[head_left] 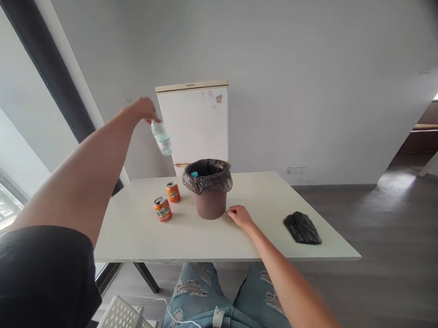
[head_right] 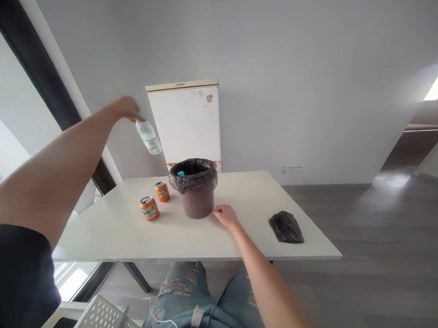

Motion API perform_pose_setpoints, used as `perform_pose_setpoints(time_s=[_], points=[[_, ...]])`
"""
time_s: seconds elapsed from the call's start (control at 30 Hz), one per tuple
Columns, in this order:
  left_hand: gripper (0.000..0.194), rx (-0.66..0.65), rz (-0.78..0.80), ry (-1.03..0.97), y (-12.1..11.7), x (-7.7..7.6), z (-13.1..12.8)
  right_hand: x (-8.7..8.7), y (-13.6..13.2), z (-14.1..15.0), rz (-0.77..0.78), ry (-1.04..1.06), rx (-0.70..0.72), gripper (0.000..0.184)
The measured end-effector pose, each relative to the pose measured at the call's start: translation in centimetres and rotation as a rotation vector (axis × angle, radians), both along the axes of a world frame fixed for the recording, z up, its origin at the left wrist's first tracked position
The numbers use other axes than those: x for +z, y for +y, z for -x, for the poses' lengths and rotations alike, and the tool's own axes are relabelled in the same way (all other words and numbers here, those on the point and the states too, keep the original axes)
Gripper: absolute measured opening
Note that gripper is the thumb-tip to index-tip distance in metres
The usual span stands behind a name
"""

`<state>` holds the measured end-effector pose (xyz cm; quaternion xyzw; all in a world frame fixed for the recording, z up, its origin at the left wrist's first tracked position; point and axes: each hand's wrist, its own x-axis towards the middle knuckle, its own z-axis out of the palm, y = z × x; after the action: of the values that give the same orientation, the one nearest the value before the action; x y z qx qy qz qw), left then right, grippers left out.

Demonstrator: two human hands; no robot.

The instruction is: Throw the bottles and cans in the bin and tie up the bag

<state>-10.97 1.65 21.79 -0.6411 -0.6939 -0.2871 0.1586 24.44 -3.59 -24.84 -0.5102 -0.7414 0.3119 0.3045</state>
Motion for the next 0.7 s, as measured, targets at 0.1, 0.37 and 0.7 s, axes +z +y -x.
perform_pose_setpoints(time_s=[0.1, 0.37, 0.7], points=[[0.061, -0.129, 0.117, 0.229, -0.3, 2.6, -3.7, 0.4, -0.4, -0.3, 0.038, 0.061, 0.036, 0.03], [0.042, -0.397, 0.379, 0.306, -2.4, -2.1, -11.7, 0.8, -0.5, -0.5, 0.072, 0.167, 0.092, 0.032], [0.042, -0.427, 0.852, 0.436, 2.8, -16.0, -13.5, 1.6, -1.4, -1.5, 0.117, 0.379, 0.373, 0.032]])
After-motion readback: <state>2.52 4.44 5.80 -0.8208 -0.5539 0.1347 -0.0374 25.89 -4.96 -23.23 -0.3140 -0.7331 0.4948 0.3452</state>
